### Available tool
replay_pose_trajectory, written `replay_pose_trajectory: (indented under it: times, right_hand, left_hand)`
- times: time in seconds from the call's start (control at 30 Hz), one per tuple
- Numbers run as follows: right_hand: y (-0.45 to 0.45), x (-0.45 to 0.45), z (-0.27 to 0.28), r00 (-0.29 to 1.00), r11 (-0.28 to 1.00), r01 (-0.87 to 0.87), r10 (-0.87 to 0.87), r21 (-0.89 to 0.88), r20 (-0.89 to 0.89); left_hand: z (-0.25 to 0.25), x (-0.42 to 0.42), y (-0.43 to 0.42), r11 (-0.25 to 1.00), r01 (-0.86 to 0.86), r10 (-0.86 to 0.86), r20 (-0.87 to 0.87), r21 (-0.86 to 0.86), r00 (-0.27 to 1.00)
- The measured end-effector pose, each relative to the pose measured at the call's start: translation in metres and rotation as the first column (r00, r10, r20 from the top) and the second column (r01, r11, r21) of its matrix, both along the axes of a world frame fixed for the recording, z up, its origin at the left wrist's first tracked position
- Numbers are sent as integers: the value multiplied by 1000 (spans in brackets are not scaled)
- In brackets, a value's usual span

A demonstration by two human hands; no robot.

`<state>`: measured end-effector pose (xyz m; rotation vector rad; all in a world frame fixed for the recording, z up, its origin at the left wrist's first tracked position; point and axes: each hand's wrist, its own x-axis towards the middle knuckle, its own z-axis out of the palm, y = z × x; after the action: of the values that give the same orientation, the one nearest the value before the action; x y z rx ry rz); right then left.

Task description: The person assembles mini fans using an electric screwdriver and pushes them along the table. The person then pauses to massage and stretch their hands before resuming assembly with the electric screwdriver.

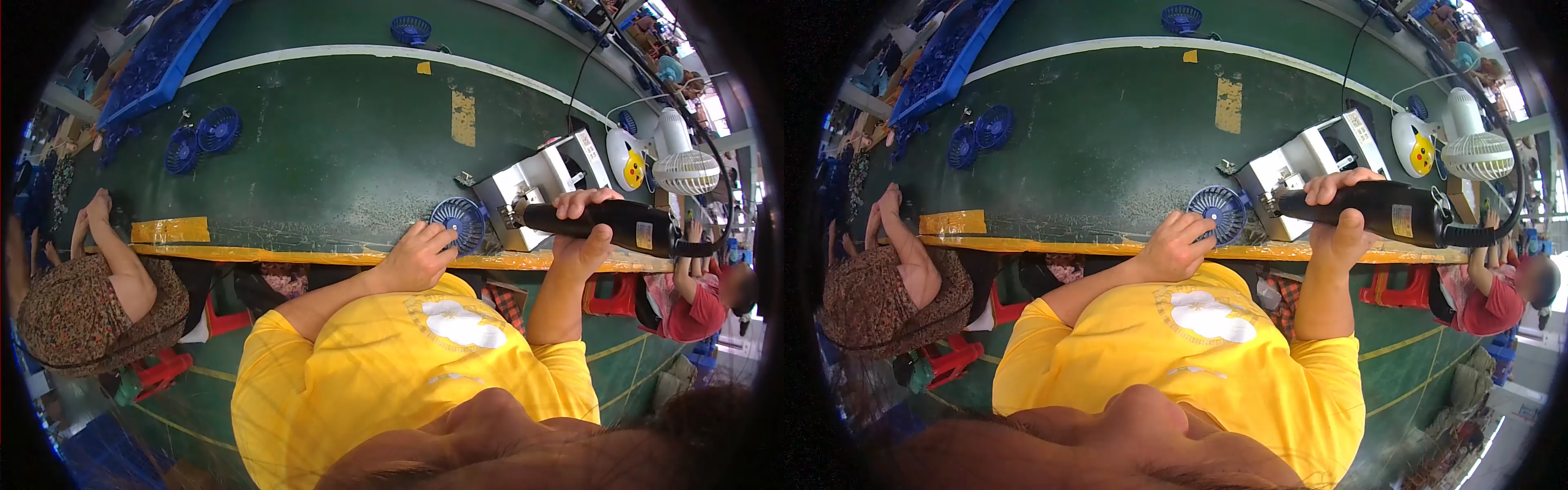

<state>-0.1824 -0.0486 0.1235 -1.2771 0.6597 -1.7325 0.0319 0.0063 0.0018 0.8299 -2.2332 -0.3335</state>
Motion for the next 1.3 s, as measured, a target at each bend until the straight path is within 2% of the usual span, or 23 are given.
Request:
replay_pose_trajectory:
  times: [0.27,0.5,0.53,0.63,0.9,0.97,1.1,1.13,1.2,1.23,1.27,1.3]
  right_hand:
    - [3,36,-29,970,974,-220,212,57,121]
    - [-6,64,-41,934,933,-350,341,84,102]
    - [-11,66,-43,924,926,-377,374,32,82]
    - [-14,70,-46,912,892,-411,407,191,59]
    - [-12,70,-50,903,886,-428,428,180,42]
    - [-12,61,-57,919,908,-395,392,141,51]
    - [3,48,-32,969,970,-222,209,96,128]
    - [4,44,-32,974,976,-199,188,82,125]
    - [9,42,-32,978,979,-194,189,56,85]
    - [11,41,-35,979,979,-199,196,53,60]
    - [14,41,-41,979,978,-201,199,62,31]
    - [17,41,-47,980,978,-199,200,68,2]
  left_hand:
    - [-1,-2,2,997,-14,17,25,-82,1000]
    - [-3,-1,0,997,-19,20,13,-78,1000]
    - [-3,-1,-1,997,-20,20,7,-78,1000]
    - [-3,-1,-1,996,-24,23,-11,-81,1000]
    - [-2,3,-2,998,-8,6,-24,-65,1000]
    - [2,9,-4,997,32,-32,0,-72,999]
    - [8,28,-15,989,91,-81,85,-118,993]
    - [10,37,-27,977,52,-26,128,-206,991]
    - [21,69,-66,869,-266,355,149,-418,923]
    - [40,93,-90,782,-445,546,136,-436,826]
    - [56,120,-109,686,-606,700,135,-403,701]
    - [54,149,-121,443,-723,894,193,-530,405]
